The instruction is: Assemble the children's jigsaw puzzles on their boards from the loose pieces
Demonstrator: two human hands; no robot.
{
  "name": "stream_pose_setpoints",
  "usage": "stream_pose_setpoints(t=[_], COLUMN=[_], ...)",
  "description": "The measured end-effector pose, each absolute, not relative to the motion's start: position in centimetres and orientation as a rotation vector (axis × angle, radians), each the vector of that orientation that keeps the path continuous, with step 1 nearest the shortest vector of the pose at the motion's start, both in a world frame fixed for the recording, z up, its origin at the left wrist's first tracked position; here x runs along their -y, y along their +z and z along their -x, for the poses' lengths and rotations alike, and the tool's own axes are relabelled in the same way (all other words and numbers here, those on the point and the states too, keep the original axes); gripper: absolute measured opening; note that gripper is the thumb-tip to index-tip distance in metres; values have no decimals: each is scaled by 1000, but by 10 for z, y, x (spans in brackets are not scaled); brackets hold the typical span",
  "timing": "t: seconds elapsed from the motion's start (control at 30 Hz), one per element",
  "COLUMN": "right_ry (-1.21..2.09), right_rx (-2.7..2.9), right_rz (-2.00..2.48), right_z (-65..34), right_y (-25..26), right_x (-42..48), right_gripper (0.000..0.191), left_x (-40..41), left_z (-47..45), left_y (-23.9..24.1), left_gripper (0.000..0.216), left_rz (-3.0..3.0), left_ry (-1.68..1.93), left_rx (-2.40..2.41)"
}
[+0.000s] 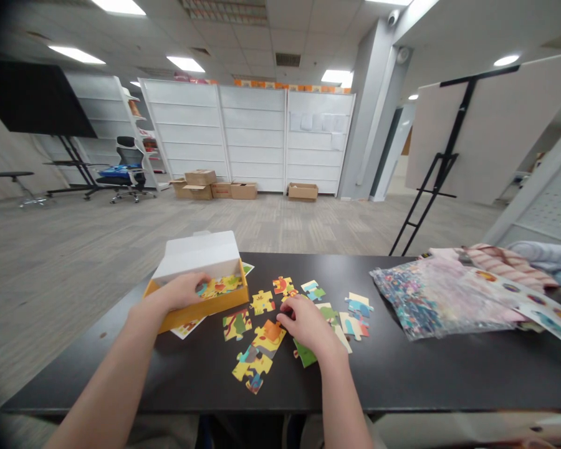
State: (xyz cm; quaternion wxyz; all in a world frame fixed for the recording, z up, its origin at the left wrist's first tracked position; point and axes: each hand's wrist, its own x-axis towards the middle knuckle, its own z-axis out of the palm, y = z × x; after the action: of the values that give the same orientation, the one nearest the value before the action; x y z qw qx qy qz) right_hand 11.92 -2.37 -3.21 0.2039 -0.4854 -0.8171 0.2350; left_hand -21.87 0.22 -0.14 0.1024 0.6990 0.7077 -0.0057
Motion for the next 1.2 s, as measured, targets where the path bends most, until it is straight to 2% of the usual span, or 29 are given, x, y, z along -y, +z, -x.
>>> stream_pose_setpoints(t=[0.43,0.8,1.2], right_ry=[629,644,685], right_rx=[2300,2298,2273], right_rz=[1356,1346,1355], right_z=[-120,-121,-122], right_y=[-35,-36,-32], right_x=[21,21,24], right_gripper=[12,13,13], left_x=[6,11,15], left_z=[227,229,232], left_y=[2,1,-1], left_gripper=[33,40,34], left_rz=[-2155,-2032,-2016], left_ry=[63,37,-32], left_rx=[-2113,-2331,-2387])
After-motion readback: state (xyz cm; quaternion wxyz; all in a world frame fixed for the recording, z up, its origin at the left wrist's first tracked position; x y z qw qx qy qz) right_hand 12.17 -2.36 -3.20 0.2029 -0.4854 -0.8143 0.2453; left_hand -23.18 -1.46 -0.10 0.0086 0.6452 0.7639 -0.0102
